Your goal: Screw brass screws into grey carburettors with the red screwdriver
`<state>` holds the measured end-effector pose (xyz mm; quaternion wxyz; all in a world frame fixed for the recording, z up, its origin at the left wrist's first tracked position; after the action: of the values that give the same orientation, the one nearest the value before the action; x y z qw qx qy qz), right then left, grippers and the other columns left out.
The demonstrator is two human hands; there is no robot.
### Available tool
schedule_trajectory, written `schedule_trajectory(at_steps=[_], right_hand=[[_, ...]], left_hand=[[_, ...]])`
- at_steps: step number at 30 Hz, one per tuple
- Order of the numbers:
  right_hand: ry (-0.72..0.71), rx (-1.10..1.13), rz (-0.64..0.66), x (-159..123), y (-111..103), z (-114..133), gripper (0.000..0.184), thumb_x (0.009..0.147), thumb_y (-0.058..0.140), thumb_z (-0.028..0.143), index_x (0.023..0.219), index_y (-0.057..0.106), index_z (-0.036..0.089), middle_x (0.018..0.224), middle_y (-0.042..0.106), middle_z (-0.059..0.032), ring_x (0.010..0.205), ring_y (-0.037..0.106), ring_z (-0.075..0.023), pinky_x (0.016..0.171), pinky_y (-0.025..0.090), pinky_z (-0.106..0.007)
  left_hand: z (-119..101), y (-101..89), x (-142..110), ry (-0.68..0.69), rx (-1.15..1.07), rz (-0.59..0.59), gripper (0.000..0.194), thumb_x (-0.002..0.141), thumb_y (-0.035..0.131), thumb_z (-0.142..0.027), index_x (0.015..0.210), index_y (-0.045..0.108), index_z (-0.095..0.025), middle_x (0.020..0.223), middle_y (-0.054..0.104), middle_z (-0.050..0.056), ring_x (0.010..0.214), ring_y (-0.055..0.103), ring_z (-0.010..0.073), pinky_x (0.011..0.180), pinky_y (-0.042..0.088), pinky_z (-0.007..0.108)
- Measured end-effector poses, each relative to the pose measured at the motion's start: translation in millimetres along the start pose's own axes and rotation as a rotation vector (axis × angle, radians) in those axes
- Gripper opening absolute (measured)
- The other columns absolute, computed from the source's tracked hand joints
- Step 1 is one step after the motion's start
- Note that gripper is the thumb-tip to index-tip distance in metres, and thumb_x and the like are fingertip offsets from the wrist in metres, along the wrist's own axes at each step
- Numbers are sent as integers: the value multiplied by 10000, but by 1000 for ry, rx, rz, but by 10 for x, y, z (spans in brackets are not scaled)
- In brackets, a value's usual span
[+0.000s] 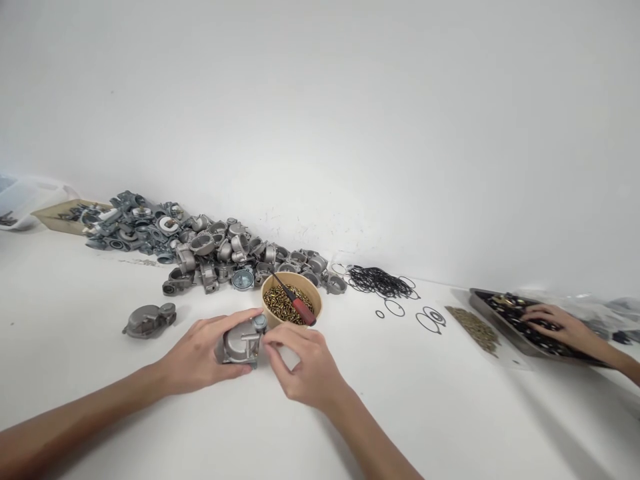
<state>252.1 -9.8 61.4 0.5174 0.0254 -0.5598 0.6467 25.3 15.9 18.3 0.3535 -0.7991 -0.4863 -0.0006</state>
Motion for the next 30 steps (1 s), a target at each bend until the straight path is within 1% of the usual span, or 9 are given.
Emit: schedule_trajectory(at_steps=[4,8,11,14,18,21,23,27,30], right_hand=[[120,-183,-198,10,-139,-217,122,973,594,188,1019,698,230,981,749,-82,896,712,-227,838,589,-376],[275,-312,-184,11,-161,-435,277,914,689,280,1187,713,237,1160,719,-120,1045,694,-302,901,581,-461],[336,-325,-129,-4,-132,-523,276,918,671,308,1181,728,248,1093,762,-86,965,723,-289,863,598,-462],[353,-296,-126,-14,-127,-556,230,936,646,331,1115,752,233,1011,789,-73,837,734,-243,794,620,-416],[333,-211,-226,25,-187,-570,218,947,649,349,1045,764,192,962,796,-91,770,742,-211,729,647,-360],[290,-137,-361,128,-310,-547,217,951,669,358,1033,741,170,977,786,-103,833,768,-222,764,669,-365],[247,-87,-443,243,-429,-489,211,948,685,348,1048,714,165,980,770,-102,802,769,-216,750,675,-366],[154,-9,-524,584,-708,-224,152,938,706,295,1045,697,186,937,730,-68,749,737,-185,692,663,-325],[-2,68,-481,885,-882,63,63,908,711,194,969,715,204,899,694,-45,741,683,-161,613,606,-275]], left_hand=[[-72,-1,-6,-31,35,8,854,773,868,-280,1518,474,-418,1357,732,5,1209,688,353,1039,533,528],[-100,-7,4,-120,35,22,866,778,843,-285,1534,443,-419,1337,731,20,1205,674,367,1048,504,568],[-65,-30,25,-202,-81,50,945,785,835,-311,1584,342,-410,1330,714,40,1166,690,339,1044,514,534],[-6,-58,44,-190,-239,96,1071,736,888,-290,1605,275,-424,1356,692,46,1167,690,309,1055,516,488],[62,-81,51,-150,-312,142,1141,677,941,-278,1606,293,-415,1339,695,83,1232,653,346,1068,496,524],[86,-80,55,-113,-312,113,1075,661,952,-300,1560,371,-398,1354,665,92,1215,653,345,1057,503,526],[93,-72,58,-88,-307,72,985,654,954,-304,1492,442,-380,1359,636,82,1139,679,318,1019,530,504],[97,-37,55,-70,-330,13,822,641,957,-291,1343,532,-334,1307,631,55,1061,686,280,940,567,448],[88,6,43,-62,-350,-24,710,666,928,-247,1262,548,-309,1262,643,44,1033,680,257,907,569,412]])
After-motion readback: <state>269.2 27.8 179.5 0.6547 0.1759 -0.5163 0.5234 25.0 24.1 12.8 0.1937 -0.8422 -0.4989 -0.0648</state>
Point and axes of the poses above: each hand's wrist, its own x-axis towards the middle knuckle, its own y-axis out of the palm, z = x × y, the point moved 1 cm from there along x, towards the middle knuckle
